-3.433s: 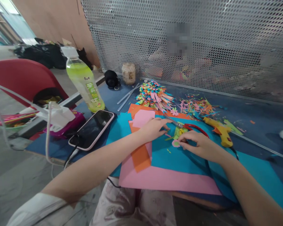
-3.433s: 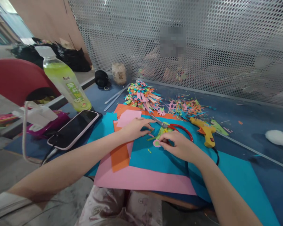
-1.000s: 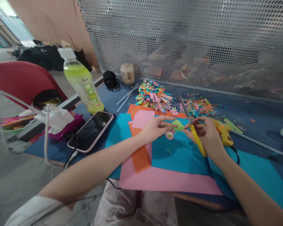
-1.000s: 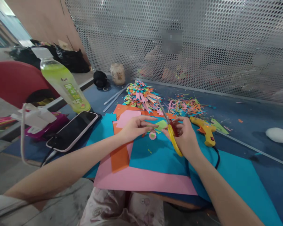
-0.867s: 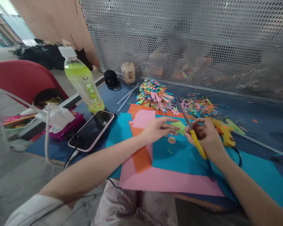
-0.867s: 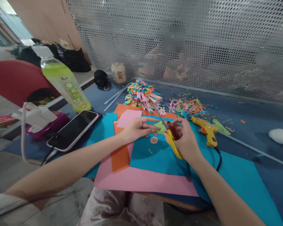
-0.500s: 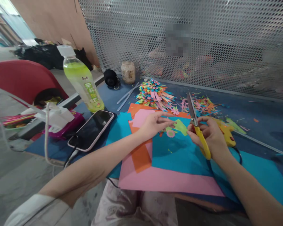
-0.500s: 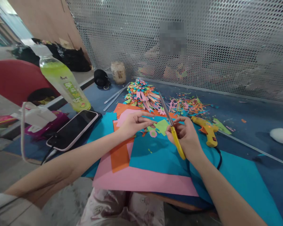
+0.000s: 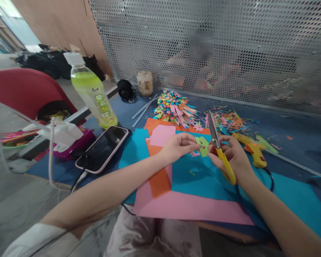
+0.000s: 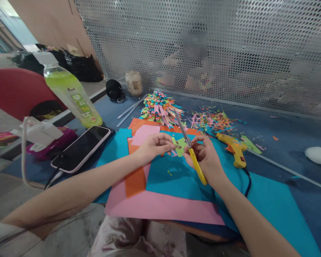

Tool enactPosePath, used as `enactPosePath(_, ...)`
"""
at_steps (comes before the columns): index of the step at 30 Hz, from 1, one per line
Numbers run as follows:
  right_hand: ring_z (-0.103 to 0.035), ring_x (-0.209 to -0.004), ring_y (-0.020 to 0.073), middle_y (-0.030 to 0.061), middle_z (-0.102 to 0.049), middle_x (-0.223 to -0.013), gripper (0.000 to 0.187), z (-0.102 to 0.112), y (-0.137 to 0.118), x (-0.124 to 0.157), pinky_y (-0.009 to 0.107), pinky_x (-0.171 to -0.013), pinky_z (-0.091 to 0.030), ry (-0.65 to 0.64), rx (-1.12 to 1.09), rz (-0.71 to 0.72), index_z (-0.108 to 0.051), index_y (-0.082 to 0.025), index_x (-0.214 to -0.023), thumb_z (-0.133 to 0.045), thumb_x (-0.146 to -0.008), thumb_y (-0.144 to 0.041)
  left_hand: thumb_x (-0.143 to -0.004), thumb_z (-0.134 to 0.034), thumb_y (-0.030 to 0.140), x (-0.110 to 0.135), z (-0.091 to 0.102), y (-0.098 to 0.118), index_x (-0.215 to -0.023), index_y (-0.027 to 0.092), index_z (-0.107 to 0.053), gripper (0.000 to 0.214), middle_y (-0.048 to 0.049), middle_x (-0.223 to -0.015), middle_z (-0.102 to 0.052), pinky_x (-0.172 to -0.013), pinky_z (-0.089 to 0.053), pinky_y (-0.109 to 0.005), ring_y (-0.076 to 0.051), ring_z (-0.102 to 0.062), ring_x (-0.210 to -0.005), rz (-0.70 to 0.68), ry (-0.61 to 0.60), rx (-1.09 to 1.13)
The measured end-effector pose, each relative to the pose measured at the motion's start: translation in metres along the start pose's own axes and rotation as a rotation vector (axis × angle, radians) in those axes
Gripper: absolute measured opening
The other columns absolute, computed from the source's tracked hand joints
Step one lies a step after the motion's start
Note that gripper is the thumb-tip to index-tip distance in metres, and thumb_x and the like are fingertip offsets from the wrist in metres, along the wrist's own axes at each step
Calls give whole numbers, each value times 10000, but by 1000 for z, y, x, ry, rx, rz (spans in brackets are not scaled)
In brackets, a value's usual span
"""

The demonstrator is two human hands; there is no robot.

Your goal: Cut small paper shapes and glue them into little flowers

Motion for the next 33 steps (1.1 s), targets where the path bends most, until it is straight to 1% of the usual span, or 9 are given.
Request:
enactPosePath(2,-625,-626,151,-54,-615,-699,470,-1,2,1,286,-583,-507,-15,-17,-27,-370,-278,-905,-733,-609,-311,-618,-749,302,0,5,2,-754,130,-586,273,-7,-687,-666,-530,-442,-180,-66,-581,-549,-42,44,-21)
enactPosePath(6,-596,-585,175,-44,-591,-684,475,1,-2,3,305,-528,-491,-29,66,-56,-383,-288,-900,-754,-606,-334,-671,-698,344,0,10,6,-798,147,-635,242,-2,-659,-647,-500,-421,-189,-78,-559,-544,-107,105,-81)
enactPosePath(10,-571,-593,178,-32,-572,-720,472,4,-4,2,306,-513,-475,-33,140,-55,-377,-290,-912,-744,-622,-357,-693,-667,338,2,20,14,-797,153,-665,212,0,-660,-636,-497,-417,-199,-74,-522,-530,-164,248,-108)
enactPosePath(13,-559,-596,168,-30,-556,-723,476,6,-1,1,290,-505,-462,-48,171,-67,-373,-280,-928,-737,-630,-352,-715,-639,324,4,28,25,-790,160,-668,182,-2,-674,-639,-543,-436,-206,-88,-550,-585,-230,351,-136)
enactPosePath(16,-567,-622,177,-17,-558,-735,477,7,2,1,293,-517,-467,-76,208,-90,-381,-275,-944,-733,-632,-353,-729,-624,290,7,33,36,-807,160,-668,157,-20,-788,-668,-634,-459,-210,-103,-585,-708,-327,405,-199)
enactPosePath(19,-575,-661,186,-7,-562,-771,443,8,3,2,311,-556,-479,-95,215,-108,-384,-278,-949,-709,-661,-362,-752,-598,281,9,33,41,-851,167,-667,167,-28,-842,-672,-652,-463,-211,-103,-589,-733,-366,414,-257)
enactPosePath(25,-532,-605,161,-37,-539,-709,425,5,-1,3,294,-537,-437,-131,258,-133,-373,-273,-919,-701,-665,-361,-766,-581,292,9,29,41,-842,155,-672,181,-36,-786,-655,-584,-459,-195,-99,-565,-681,-373,371,-338)
enactPosePath(30,-546,-617,179,-30,-553,-691,409,6,-2,2,305,-542,-438,-130,305,-139,-374,-271,-915,-690,-675,-373,-761,-578,335,7,29,35,-878,163,-668,226,-31,-797,-628,-475,-461,-181,-96,-539,-630,-300,332,-310)
enactPosePath(33,-559,-626,191,-22,-560,-687,411,7,-2,2,308,-537,-439,-126,318,-142,-374,-269,-912,-687,-675,-388,-758,-579,325,7,29,33,-886,161,-667,226,-29,-794,-622,-471,-466,-184,-93,-531,-619,-284,335,-306)
Point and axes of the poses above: each hand's wrist, its own x-axis away from the middle knuckle, its own z-axis out of the back of the hand, y = z × x, the point moved 7 cm from there along -x, towards the middle knuckle
